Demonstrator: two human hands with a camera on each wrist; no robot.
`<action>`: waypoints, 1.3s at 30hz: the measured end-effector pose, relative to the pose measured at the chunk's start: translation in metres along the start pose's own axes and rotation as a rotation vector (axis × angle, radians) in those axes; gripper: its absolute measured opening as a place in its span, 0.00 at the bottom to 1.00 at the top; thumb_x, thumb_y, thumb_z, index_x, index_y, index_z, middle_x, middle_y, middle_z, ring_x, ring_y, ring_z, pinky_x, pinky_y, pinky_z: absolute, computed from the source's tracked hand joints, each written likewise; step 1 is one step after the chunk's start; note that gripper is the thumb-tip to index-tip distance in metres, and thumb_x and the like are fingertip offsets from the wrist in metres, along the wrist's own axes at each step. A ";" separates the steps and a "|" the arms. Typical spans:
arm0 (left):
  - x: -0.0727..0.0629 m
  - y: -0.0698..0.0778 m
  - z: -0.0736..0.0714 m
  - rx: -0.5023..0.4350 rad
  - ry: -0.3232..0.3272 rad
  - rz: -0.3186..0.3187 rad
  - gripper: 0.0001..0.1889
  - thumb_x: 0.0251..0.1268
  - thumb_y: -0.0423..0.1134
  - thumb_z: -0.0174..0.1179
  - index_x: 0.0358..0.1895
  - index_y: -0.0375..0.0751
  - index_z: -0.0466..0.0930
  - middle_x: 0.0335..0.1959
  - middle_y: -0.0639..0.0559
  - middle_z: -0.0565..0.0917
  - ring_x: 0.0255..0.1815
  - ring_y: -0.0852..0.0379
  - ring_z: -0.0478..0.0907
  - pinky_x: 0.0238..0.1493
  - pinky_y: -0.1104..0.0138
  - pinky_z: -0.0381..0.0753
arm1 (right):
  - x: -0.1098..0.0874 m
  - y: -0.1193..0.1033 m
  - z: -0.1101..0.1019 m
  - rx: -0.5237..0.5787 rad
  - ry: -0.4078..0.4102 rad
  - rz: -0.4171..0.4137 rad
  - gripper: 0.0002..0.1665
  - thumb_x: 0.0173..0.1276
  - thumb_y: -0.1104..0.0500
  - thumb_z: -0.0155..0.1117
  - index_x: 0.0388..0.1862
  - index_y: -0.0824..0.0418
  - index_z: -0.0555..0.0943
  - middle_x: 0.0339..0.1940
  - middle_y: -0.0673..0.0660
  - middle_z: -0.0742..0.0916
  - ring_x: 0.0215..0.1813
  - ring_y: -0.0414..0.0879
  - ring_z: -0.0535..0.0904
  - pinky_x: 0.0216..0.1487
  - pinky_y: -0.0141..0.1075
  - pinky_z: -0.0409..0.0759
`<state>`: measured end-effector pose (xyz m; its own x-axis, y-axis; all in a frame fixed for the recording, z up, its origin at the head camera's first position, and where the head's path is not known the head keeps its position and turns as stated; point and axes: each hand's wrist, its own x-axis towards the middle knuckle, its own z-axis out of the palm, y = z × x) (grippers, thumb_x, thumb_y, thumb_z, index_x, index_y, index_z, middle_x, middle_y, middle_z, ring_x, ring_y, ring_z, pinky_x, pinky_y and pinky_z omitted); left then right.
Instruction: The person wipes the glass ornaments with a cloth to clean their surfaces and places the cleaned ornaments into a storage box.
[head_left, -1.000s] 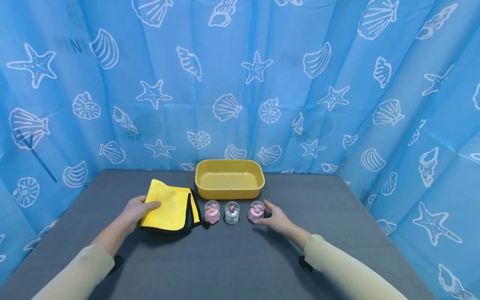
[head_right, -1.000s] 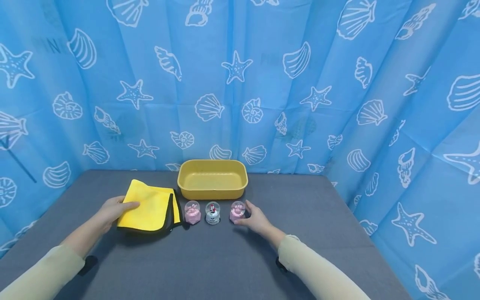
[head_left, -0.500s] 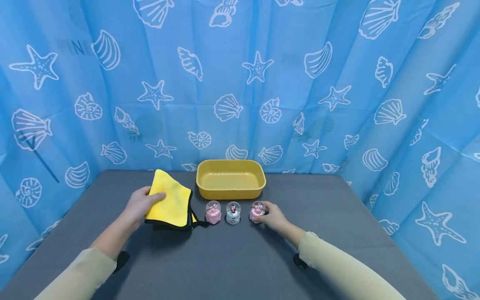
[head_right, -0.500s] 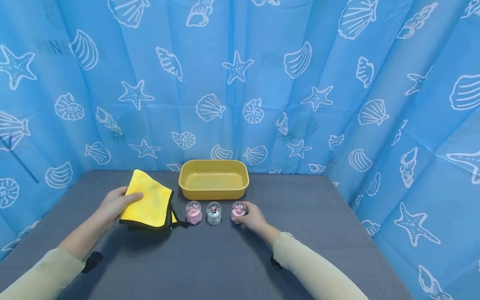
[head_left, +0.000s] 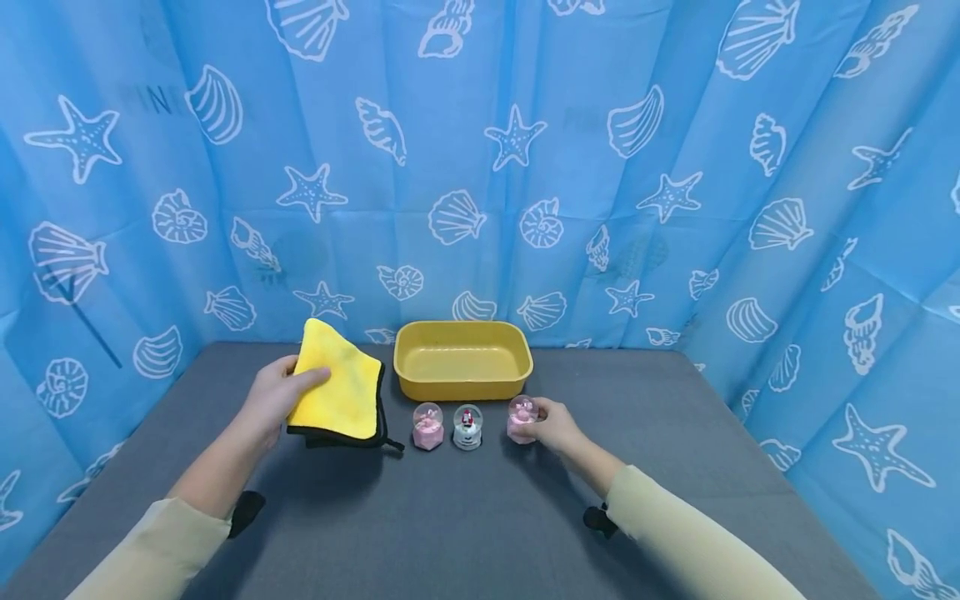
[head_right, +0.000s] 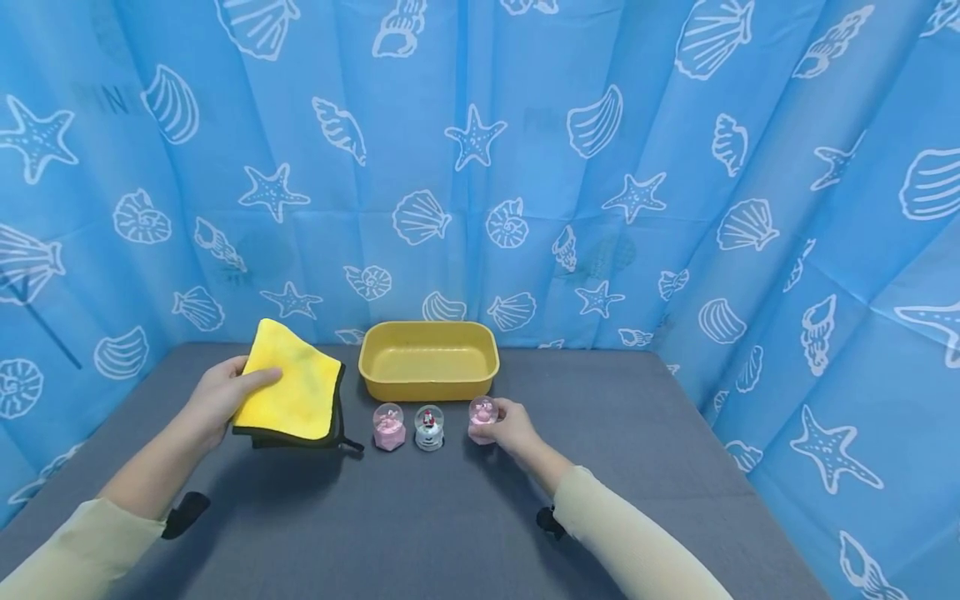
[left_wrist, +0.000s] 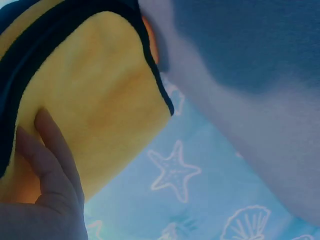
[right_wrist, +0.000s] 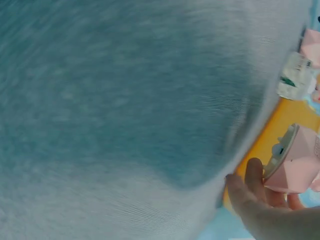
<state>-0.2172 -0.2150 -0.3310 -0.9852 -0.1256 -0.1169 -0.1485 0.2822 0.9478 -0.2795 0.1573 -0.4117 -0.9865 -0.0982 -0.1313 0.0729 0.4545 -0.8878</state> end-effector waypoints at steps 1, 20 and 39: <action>-0.001 0.002 0.000 -0.006 0.001 0.004 0.35 0.72 0.49 0.55 0.70 0.28 0.56 0.56 0.34 0.75 0.37 0.59 0.81 0.40 0.66 0.82 | -0.001 -0.002 -0.001 0.015 -0.001 0.008 0.28 0.61 0.64 0.71 0.60 0.69 0.75 0.51 0.63 0.81 0.52 0.54 0.75 0.53 0.47 0.75; -0.009 0.028 0.001 -0.052 0.038 0.091 0.35 0.71 0.51 0.55 0.70 0.30 0.57 0.56 0.36 0.74 0.37 0.62 0.80 0.40 0.69 0.81 | -0.022 -0.036 -0.014 0.175 0.023 0.045 0.25 0.67 0.54 0.67 0.56 0.67 0.75 0.48 0.60 0.80 0.43 0.49 0.74 0.38 0.34 0.74; -0.011 0.052 0.032 -0.155 0.081 0.194 0.30 0.71 0.46 0.57 0.68 0.32 0.62 0.55 0.36 0.75 0.38 0.60 0.80 0.39 0.70 0.80 | -0.034 -0.082 -0.003 0.349 -0.072 -0.071 0.20 0.70 0.55 0.60 0.51 0.69 0.74 0.36 0.54 0.79 0.30 0.42 0.70 0.31 0.31 0.68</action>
<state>-0.2168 -0.1686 -0.2902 -0.9830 -0.1603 0.0897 0.0638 0.1604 0.9850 -0.2524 0.1256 -0.3330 -0.9788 -0.1869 -0.0835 0.0624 0.1159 -0.9913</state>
